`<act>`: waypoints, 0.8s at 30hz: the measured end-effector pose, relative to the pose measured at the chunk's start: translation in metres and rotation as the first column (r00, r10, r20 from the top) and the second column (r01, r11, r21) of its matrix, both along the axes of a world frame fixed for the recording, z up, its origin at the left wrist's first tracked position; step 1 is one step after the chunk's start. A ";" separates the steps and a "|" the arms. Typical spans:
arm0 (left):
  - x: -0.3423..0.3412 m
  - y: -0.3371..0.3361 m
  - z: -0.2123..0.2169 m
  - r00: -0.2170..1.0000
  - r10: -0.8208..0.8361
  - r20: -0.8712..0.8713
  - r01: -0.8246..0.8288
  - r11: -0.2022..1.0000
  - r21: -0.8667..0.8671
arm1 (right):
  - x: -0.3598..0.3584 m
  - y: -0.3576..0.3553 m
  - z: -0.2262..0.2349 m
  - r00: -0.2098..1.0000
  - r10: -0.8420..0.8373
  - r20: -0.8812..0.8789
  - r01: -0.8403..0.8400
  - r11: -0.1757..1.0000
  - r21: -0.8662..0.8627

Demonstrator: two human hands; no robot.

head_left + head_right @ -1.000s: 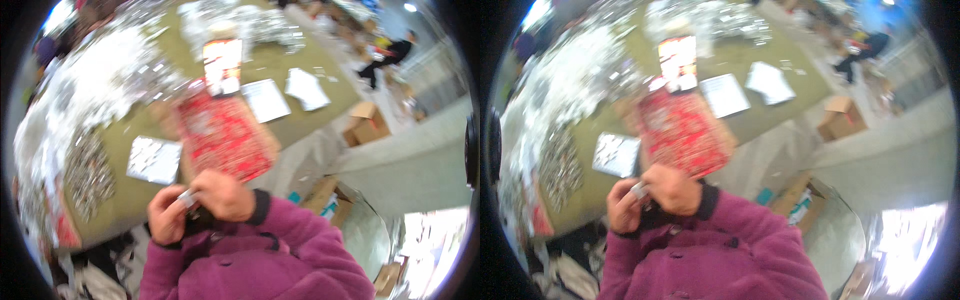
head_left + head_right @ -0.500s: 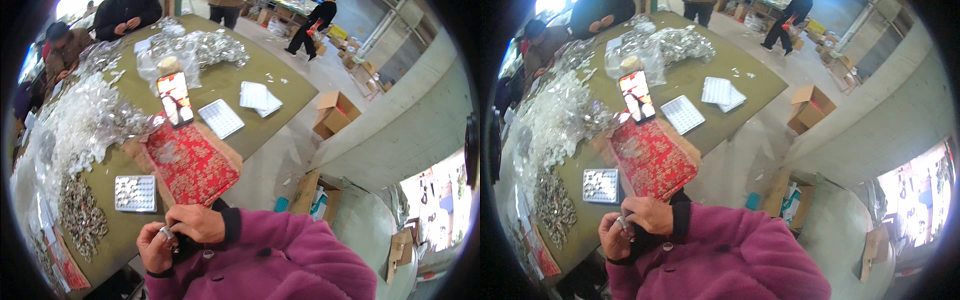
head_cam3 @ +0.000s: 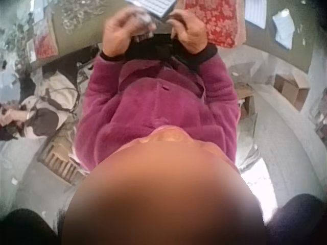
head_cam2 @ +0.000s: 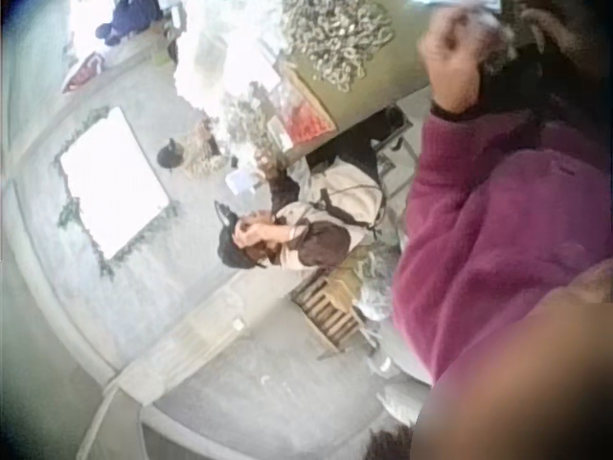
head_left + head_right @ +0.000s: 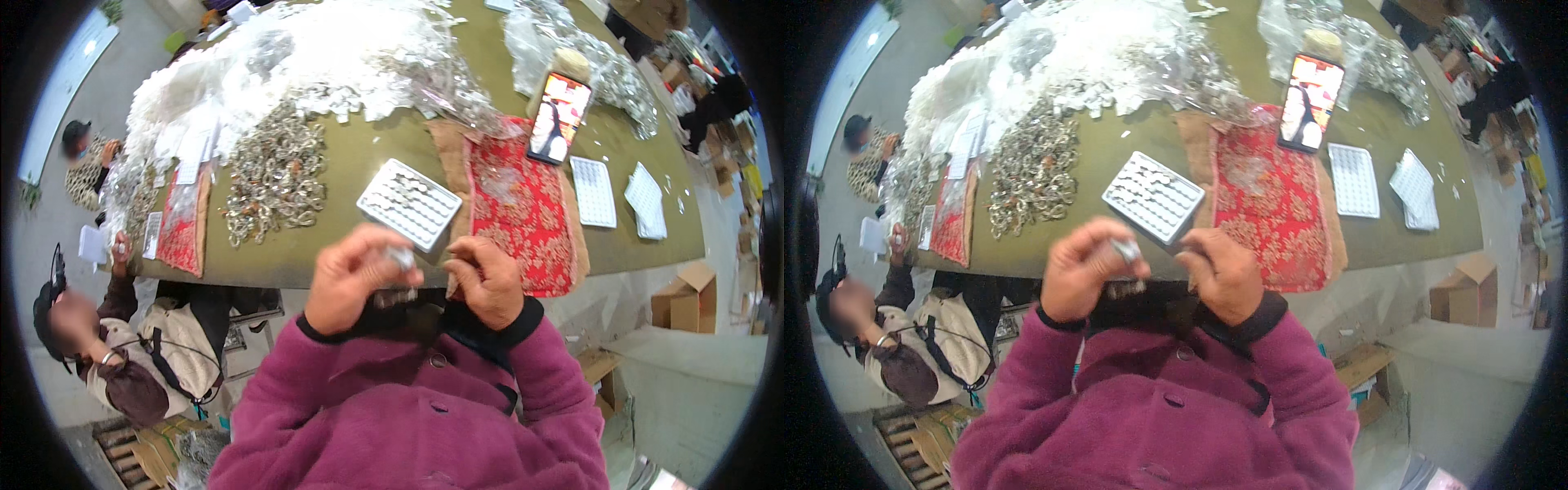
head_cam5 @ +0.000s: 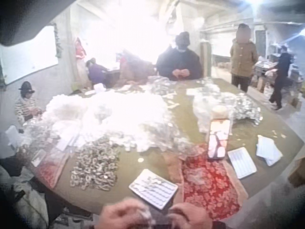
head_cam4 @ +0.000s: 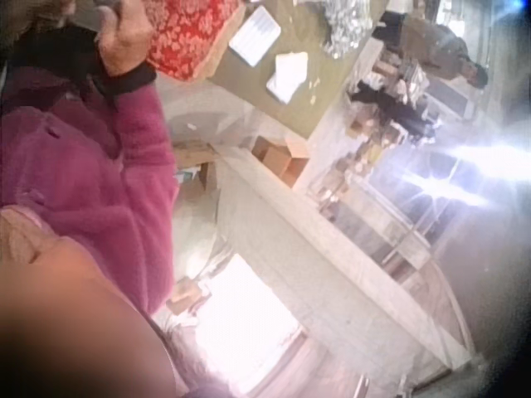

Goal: The person repeatedly picks small metal keychain parts from a table, attaches them to a keyring, and places the assembled keychains into a white tray. The person uses a small flashlight to inspect the parts during assembly.

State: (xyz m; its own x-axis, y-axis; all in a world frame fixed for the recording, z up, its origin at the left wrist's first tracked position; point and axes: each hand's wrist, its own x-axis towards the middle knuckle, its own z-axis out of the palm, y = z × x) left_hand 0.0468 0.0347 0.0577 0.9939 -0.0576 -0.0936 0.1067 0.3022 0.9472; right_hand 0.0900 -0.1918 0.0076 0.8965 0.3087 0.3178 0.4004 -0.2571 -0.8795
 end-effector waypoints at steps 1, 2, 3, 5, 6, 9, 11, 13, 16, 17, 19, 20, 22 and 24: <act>0.019 0.009 0.015 0.991 0.016 0.132 -0.027 0.996 0.086 | 0.005 -0.001 -0.005 1.000 0.004 0.014 -0.004 1.000 0.002; 0.038 0.015 0.031 0.970 0.153 0.188 -0.185 0.969 0.166 | 0.009 -0.002 -0.010 1.000 0.005 0.027 -0.005 1.000 -0.010; 0.066 0.019 0.044 0.907 0.238 0.348 -0.282 0.956 0.082 | 0.011 -0.003 -0.015 0.999 -0.005 0.035 0.006 1.000 -0.016; 0.130 0.030 0.066 0.778 0.127 0.615 -0.237 0.966 0.099 | 0.011 -0.004 -0.025 0.999 -0.029 0.040 0.031 0.999 -0.029; 0.166 0.034 0.076 0.750 0.069 0.658 -0.261 0.945 0.198 | 0.011 -0.004 -0.028 1.000 -0.031 -0.006 0.031 1.000 0.006; 0.188 0.058 0.069 0.790 0.021 0.613 -0.482 0.638 0.600 | 0.010 -0.008 -0.033 0.996 -0.009 -0.088 0.016 0.996 0.085; 0.172 0.080 0.047 0.845 -0.021 0.534 -0.475 0.427 0.769 | 0.010 -0.009 -0.034 0.999 -0.021 -0.031 0.024 0.994 0.104; 0.148 0.099 0.014 0.857 -0.143 0.495 -0.461 0.218 0.860 | 0.011 -0.008 -0.033 0.999 -0.019 0.036 0.017 0.998 0.059; 0.124 0.124 -0.025 0.913 -0.211 0.349 -0.379 -0.122 0.917 | 0.012 -0.006 -0.033 0.997 -0.008 0.078 0.004 0.999 0.052; 0.119 0.129 -0.034 0.914 -0.212 0.346 -0.379 -0.137 0.915 | 0.012 -0.005 -0.034 0.998 -0.004 0.065 0.000 0.998 0.056; 0.118 0.135 -0.044 0.936 -0.195 0.293 -0.330 -0.199 0.923 | 0.012 -0.005 -0.033 0.998 -0.007 0.059 0.004 0.998 0.057; 0.120 0.137 -0.046 0.944 -0.192 0.267 -0.308 -0.230 0.923 | 0.012 -0.005 -0.033 0.998 -0.014 0.063 0.010 0.998 0.054; 0.127 0.138 -0.046 0.951 -0.190 0.244 -0.291 -0.283 0.914 | 0.011 -0.004 -0.033 0.996 -0.033 0.080 0.030 0.999 0.045; 0.132 0.139 -0.041 0.881 -0.218 0.420 -0.454 -0.139 0.880 | 0.010 -0.003 -0.033 0.992 -0.051 0.116 0.048 0.998 0.030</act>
State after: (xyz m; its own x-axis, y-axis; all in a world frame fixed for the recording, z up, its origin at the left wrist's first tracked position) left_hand 0.1790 0.1742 0.0169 0.9141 -0.1186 0.3877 -0.1701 -0.9802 0.1013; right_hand 0.1000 -0.1951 -0.0251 0.8667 0.2545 0.4290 0.4882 -0.2562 -0.8343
